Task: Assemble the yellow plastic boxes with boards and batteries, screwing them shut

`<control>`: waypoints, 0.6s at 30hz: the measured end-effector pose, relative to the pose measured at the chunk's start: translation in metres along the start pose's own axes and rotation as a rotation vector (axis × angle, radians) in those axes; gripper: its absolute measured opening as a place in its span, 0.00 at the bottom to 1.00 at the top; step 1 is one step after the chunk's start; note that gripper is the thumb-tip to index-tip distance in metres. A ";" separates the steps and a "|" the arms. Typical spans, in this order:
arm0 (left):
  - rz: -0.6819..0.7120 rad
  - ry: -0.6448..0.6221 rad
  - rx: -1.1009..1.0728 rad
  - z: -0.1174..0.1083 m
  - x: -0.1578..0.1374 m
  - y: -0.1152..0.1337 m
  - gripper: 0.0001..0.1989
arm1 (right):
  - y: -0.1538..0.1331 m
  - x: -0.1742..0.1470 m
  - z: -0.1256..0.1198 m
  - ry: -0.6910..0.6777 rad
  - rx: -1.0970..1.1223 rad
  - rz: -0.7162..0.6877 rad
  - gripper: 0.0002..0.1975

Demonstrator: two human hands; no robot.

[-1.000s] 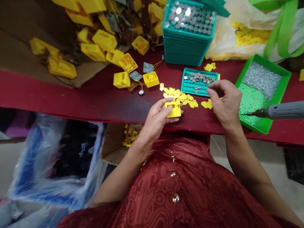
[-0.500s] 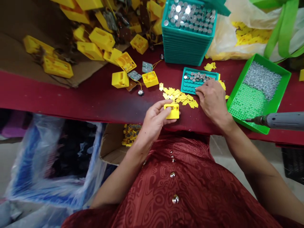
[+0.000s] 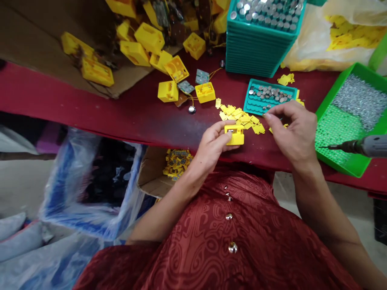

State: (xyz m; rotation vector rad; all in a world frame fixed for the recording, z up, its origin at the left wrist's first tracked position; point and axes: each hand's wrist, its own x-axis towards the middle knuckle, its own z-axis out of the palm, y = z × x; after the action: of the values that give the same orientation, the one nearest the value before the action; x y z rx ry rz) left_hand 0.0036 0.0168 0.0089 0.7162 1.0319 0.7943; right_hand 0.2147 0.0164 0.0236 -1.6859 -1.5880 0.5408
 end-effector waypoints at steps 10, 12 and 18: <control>0.107 -0.033 0.047 0.010 -0.003 -0.008 0.21 | -0.028 -0.029 0.039 -0.021 0.275 0.096 0.05; 0.127 -0.034 0.058 0.010 -0.005 -0.009 0.21 | -0.026 -0.029 0.040 -0.014 0.290 0.114 0.06; 0.156 -0.035 0.104 0.011 -0.006 -0.017 0.22 | -0.023 -0.033 0.044 -0.010 0.409 0.166 0.05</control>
State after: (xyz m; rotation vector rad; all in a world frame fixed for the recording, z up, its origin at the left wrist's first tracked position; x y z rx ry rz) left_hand 0.0157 0.0011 0.0011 0.9049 0.9999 0.8646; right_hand 0.1628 -0.0063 0.0069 -1.5061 -1.2449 0.8935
